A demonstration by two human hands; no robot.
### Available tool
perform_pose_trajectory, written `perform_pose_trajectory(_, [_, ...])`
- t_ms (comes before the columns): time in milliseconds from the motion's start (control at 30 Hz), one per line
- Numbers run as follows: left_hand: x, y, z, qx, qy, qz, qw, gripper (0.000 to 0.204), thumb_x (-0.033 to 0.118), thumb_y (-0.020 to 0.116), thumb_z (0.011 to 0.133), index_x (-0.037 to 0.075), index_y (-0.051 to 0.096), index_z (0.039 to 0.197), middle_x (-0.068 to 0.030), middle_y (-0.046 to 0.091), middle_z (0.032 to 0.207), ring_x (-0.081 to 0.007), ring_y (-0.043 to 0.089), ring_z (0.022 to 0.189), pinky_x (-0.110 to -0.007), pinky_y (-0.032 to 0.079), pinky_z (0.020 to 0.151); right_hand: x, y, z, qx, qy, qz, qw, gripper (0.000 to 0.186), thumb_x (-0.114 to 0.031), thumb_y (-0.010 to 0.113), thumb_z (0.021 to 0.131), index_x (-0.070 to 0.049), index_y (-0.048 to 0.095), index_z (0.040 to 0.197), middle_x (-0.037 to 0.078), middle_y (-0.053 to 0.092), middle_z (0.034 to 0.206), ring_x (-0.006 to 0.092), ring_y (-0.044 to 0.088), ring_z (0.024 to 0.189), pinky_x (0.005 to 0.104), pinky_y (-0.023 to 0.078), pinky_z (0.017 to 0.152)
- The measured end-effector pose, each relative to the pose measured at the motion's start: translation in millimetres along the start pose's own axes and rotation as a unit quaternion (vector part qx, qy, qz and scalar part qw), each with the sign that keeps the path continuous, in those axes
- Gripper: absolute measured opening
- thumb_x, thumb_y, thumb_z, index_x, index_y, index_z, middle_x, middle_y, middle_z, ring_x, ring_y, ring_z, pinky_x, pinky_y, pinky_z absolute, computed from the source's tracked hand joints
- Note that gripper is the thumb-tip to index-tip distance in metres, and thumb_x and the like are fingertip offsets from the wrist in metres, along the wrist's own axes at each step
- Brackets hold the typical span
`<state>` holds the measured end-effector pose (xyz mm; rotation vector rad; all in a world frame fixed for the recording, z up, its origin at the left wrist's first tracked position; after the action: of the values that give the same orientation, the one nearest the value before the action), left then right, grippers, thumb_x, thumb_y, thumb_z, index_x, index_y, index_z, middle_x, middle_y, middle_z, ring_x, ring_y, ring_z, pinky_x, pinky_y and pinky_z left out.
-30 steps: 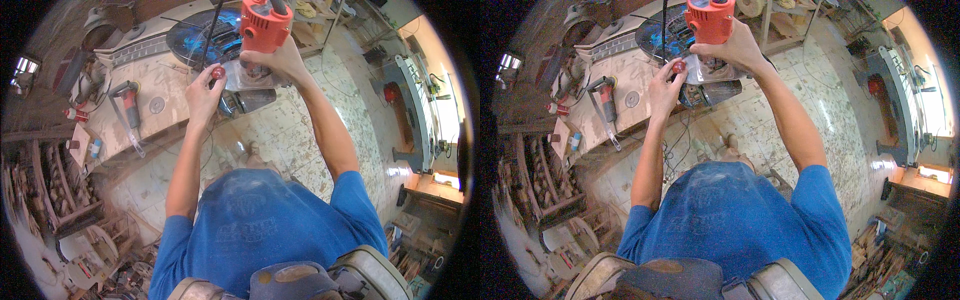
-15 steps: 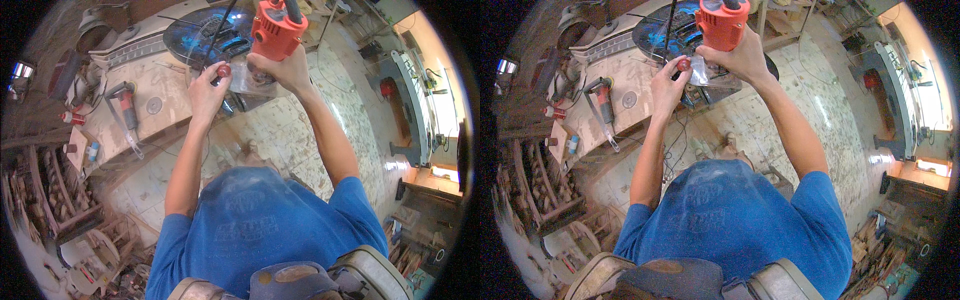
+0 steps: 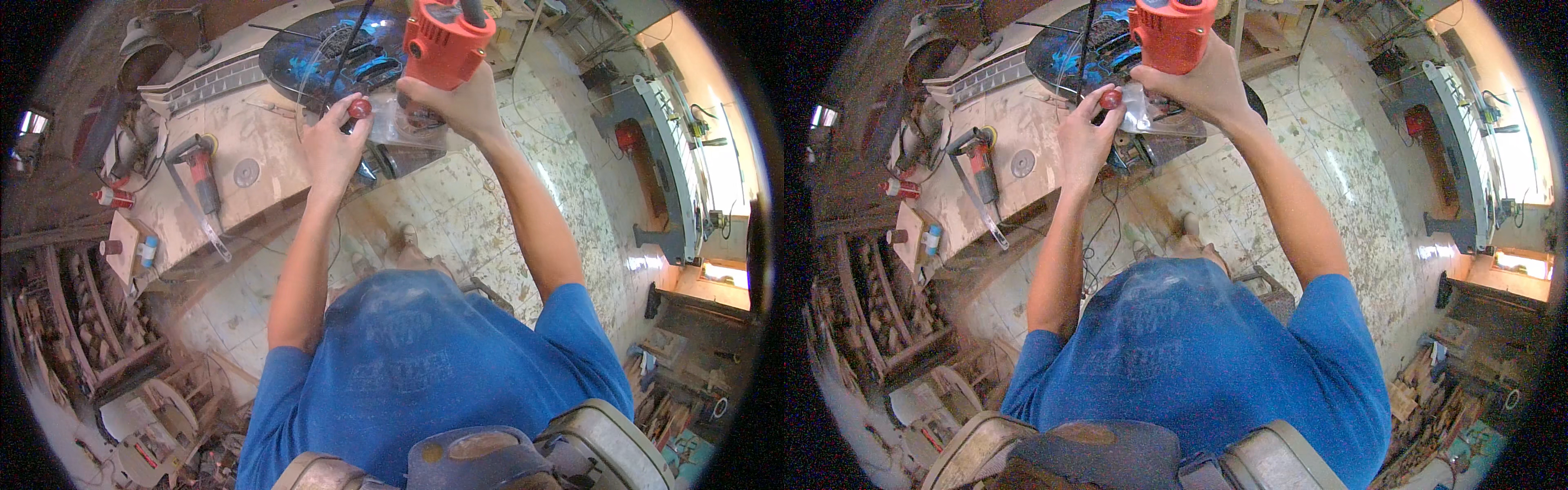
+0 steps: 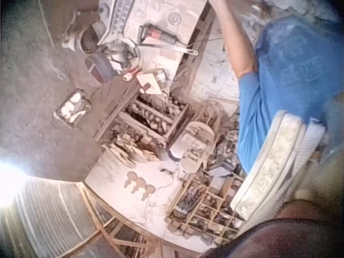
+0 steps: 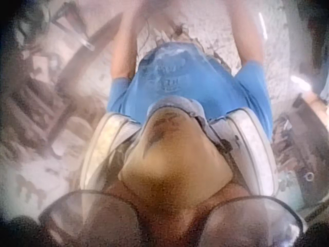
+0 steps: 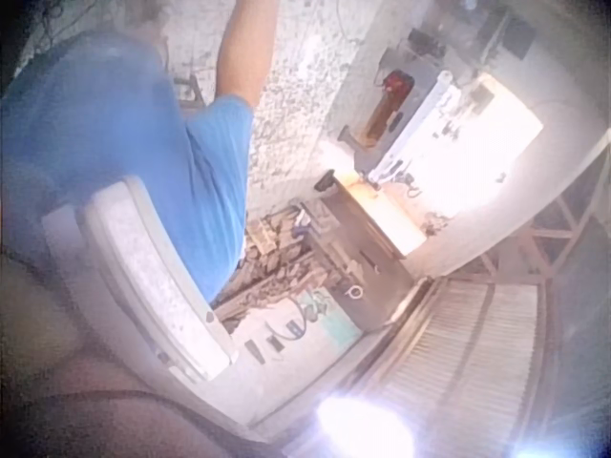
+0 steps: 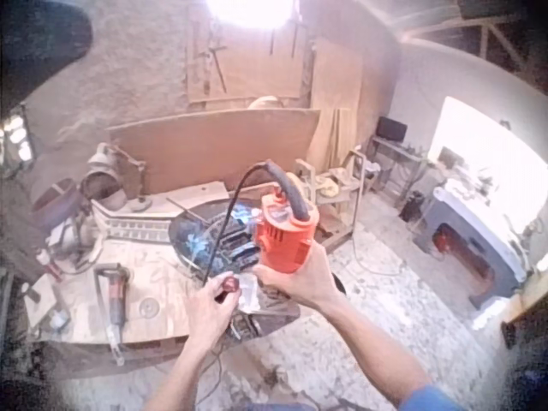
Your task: The person routes out a cavity on a guitar body using a hand router, moving the tool along the wood within a template and then lifting it away.
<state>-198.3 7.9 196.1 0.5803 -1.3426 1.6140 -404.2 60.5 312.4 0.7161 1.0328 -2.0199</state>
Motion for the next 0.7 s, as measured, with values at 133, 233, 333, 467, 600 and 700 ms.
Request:
perform_pose_trajectory(133, [2.1,2.1,0.8,0.006,0.005,0.011,1.000,0.041,0.043,0.076,0.096,0.022,0.078,0.131,-0.0105,0.083,0.113,-0.0336,0.078,0.107,-0.055,0.045,0.113,1.6,-2.6,0.6,0.003,-0.006,-0.022,1.000,0.043,-0.031,0.095,0.081,-0.003,0.076,0.108,0.004,0.080,0.095,0.0133,0.075,0.085,0.0333,0.060,0.081])
perform_pose_trajectory(233, [0.7,-1.8,6.5,0.025,-0.010,0.001,1.000,0.039,0.042,0.077,0.096,0.022,0.079,0.129,-0.0117,0.082,0.112,-0.0349,0.078,0.106,-0.050,0.053,0.103,4.0,4.4,12.9,0.013,-0.037,-0.080,0.996,0.046,-0.036,0.094,0.080,-0.004,0.076,0.109,0.004,0.081,0.095,0.0149,0.076,0.085,0.0340,0.060,0.082])
perform_pose_trajectory(333, [5.0,-6.3,9.4,0.027,-0.024,0.038,0.999,0.040,0.039,0.078,0.096,0.019,0.079,0.130,-0.0124,0.082,0.114,-0.0325,0.079,0.106,-0.042,0.059,0.092,15.6,6.5,17.6,-0.010,-0.006,-0.061,0.998,0.051,-0.041,0.094,0.079,-0.004,0.076,0.110,0.005,0.081,0.094,0.0165,0.078,0.086,0.0346,0.060,0.082])
perform_pose_trajectory(467, [5.8,-2.8,5.0,-0.007,-0.008,0.032,0.999,0.044,0.038,0.080,0.097,0.016,0.077,0.134,-0.0111,0.082,0.119,-0.0262,0.079,0.111,-0.038,0.058,0.094,6.3,1.2,7.6,0.002,-0.011,-0.040,0.999,0.047,-0.033,0.094,0.080,-0.003,0.075,0.111,0.005,0.081,0.094,0.0148,0.077,0.086,0.0335,0.061,0.081])
perform_pose_trajectory(600, [8.4,0.4,0.9,0.015,0.026,0.030,0.999,0.039,0.040,0.079,0.094,0.019,0.081,0.127,-0.0116,0.083,0.109,-0.0352,0.079,0.101,-0.043,0.059,0.092,7.2,-3.0,-2.3,0.002,0.004,0.021,1.000,0.045,-0.026,0.095,0.081,-0.002,0.074,0.113,0.005,0.081,0.094,0.0137,0.077,0.085,0.0326,0.062,0.080])
perform_pose_trajectory(700, [8.2,-0.4,3.2,0.011,-0.006,0.041,0.999,0.045,0.042,0.079,0.096,0.018,0.078,0.134,-0.0116,0.082,0.118,-0.0285,0.079,0.110,-0.039,0.059,0.093,3.3,-1.6,4.4,0.005,-0.011,-0.011,1.000,0.046,-0.027,0.095,0.081,-0.002,0.074,0.114,0.005,0.081,0.094,0.0138,0.077,0.084,0.0322,0.062,0.078])
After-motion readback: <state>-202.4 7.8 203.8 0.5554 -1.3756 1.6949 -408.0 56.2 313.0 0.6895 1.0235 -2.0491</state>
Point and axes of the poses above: each hand's wrist, its own z-axis towards the middle knuckle, its own y-axis out of the palm, x = y × z, the point moved 8 cm from there along z, towards the middle knuckle
